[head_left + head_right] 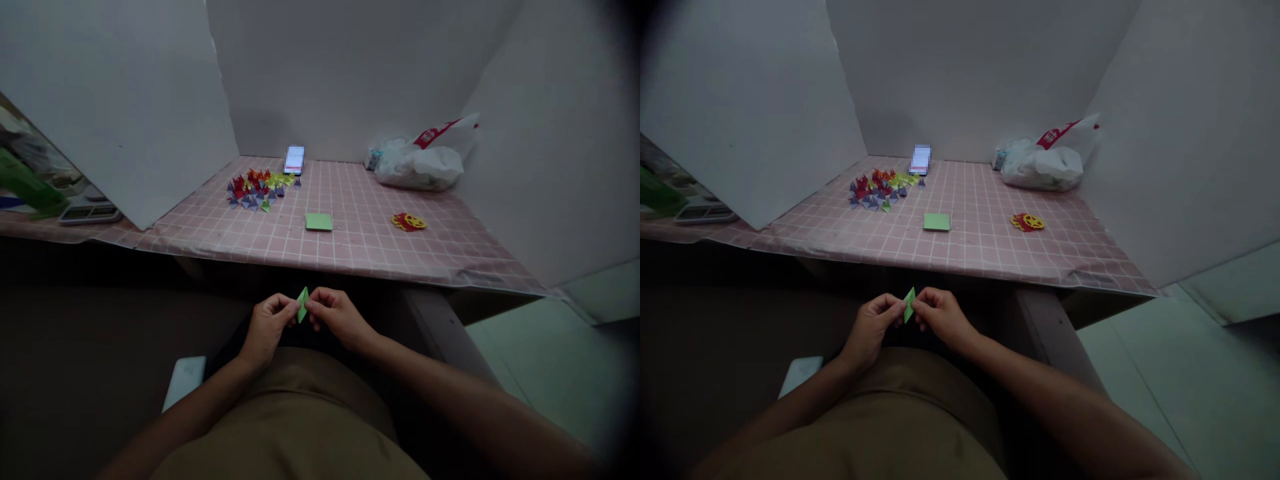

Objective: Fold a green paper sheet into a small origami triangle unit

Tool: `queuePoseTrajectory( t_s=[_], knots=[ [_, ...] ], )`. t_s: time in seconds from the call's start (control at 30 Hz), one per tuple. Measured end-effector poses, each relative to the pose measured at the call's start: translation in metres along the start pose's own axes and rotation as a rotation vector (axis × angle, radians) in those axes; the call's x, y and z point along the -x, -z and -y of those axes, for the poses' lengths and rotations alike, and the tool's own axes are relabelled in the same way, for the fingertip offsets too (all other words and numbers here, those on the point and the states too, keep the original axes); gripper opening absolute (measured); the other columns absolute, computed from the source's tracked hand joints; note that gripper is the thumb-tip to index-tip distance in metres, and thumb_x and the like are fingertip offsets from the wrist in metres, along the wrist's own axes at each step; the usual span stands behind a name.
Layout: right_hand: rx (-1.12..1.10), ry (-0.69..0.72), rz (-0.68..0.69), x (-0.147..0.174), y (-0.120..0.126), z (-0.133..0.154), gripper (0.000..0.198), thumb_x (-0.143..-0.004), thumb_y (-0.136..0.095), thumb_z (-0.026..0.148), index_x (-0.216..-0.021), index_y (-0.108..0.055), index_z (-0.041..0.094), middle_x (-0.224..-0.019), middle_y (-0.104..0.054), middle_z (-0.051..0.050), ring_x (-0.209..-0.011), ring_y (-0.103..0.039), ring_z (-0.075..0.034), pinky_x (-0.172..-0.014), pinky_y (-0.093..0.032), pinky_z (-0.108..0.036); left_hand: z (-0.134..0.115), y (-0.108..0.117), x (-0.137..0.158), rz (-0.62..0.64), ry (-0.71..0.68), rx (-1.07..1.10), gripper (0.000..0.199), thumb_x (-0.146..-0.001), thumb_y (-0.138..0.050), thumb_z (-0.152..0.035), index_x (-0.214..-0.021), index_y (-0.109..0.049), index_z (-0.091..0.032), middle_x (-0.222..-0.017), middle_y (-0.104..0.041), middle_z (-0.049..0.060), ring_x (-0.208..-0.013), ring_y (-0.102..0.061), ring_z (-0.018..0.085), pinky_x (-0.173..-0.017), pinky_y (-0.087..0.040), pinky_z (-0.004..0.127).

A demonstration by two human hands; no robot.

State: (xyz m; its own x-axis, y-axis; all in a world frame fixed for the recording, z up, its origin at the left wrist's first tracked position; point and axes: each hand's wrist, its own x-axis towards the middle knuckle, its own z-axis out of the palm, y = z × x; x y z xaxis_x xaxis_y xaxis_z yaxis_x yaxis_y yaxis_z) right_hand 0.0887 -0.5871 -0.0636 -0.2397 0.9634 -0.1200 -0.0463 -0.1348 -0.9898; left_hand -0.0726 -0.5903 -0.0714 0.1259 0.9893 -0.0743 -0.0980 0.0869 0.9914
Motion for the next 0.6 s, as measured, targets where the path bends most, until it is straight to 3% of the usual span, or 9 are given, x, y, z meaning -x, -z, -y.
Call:
queuePoseTrajectory(
  t_s=[0.3, 0.6],
  knots=[
    [0.017, -0.005, 0.040, -0.0004, 0.0029, 0.0017, 0.025, -0.077, -0.065, 0.038, -0.069, -0.055, 0.017, -0.057, -0.054, 0.005, -0.048, -0.048, -0.007, -0.048, -0.037, -0.021, 0.0052, 0.0078, -0.0046, 0.103, 0.163, 0.121, 0.022, -0.077, -0.070, -0.035, -0.072, -0.067, -0.014, -0.062, -0.062, 0.000, -0.057, -0.053, 0.010, -0.058, -0.041, 0.022],
    [0.045, -0.007, 0.034, -0.0002, 0.0031, 0.0017, 0.027, -0.076, -0.067, 0.039, -0.067, -0.055, 0.017, -0.056, -0.053, 0.005, -0.048, -0.047, -0.007, -0.047, -0.036, -0.021, 0.0009, 0.0083, -0.0056, 0.070, 0.125, 0.028, 0.021, -0.073, -0.071, -0.035, -0.070, -0.069, -0.014, -0.062, -0.063, 0.001, -0.055, -0.054, 0.011, -0.056, -0.042, 0.023]
  ],
)
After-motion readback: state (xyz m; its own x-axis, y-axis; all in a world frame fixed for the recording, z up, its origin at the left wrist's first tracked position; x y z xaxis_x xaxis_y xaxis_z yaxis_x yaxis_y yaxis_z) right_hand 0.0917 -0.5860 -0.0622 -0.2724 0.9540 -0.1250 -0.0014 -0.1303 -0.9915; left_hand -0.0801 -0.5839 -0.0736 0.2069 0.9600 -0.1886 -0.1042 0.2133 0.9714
